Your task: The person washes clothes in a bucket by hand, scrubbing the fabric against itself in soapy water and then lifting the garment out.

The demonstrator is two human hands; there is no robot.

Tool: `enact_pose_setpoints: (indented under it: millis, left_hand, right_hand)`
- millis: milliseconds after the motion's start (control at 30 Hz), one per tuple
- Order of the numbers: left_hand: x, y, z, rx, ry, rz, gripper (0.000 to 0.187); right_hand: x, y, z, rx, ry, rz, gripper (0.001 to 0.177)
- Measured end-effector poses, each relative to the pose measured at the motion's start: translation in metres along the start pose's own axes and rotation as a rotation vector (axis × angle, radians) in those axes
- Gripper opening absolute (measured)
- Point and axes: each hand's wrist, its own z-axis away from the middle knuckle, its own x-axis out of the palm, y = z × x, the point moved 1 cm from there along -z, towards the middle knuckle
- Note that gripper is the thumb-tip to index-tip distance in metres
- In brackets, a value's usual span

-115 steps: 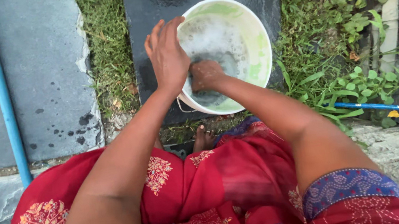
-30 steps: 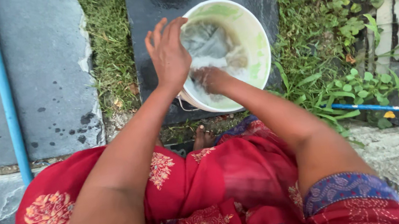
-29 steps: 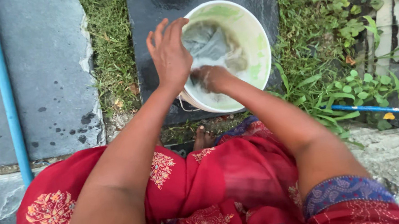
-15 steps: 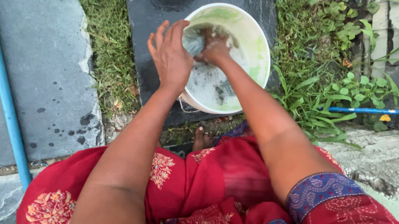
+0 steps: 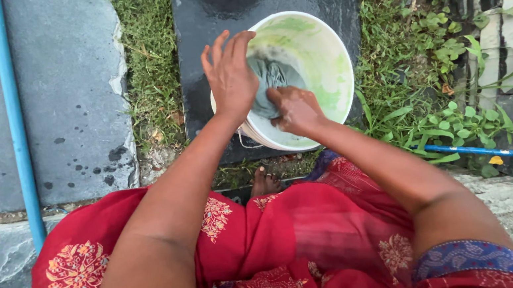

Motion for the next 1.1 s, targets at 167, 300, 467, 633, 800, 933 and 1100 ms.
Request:
enact_pose_setpoints:
  millis: [167,300,467,633,800,933,1100]
  left_hand:
    - [0.004,-0.002,0.003,0.011,0.017,0.018,0.061]
    - [0.003,-0.001,0.003,-0.018,0.007,0.039,0.061]
    - [0.002,-0.002,0.006,-0.034,-0.012,0.086,0.059]
    - [0.002,-0.001,0.005,-0.054,-0.019,0.133,0.061]
    - [-0.006,0.004,0.002,-0.008,-0.02,0.04,0.062]
    - [-0.007,0.006,0.0,0.015,-0.044,0.028,0.066]
    - [-0.001,0.001,0.0,0.034,-0.006,-0.034,0.062]
  right_hand:
    - [0.027,0.001,-0.019,-0.186,-0.14,0.218,0.064]
    - [0.08,0.015,-0.043,-0.264,-0.092,0.423,0.023]
    - [0.141,0.031,-0.08,-0.153,-0.527,0.592,0.02]
    - [0.176,0.043,-0.116,-0.361,0.229,0.493,0.049]
    - [0.173,0.054,-0.12,-0.265,0.023,0.404,0.023]
    - [0.102,0.044,-0.073,-0.137,-0.166,0.332,0.028]
    - [0.007,0.017,-0.011,-0.058,-0.325,0.278,0.059]
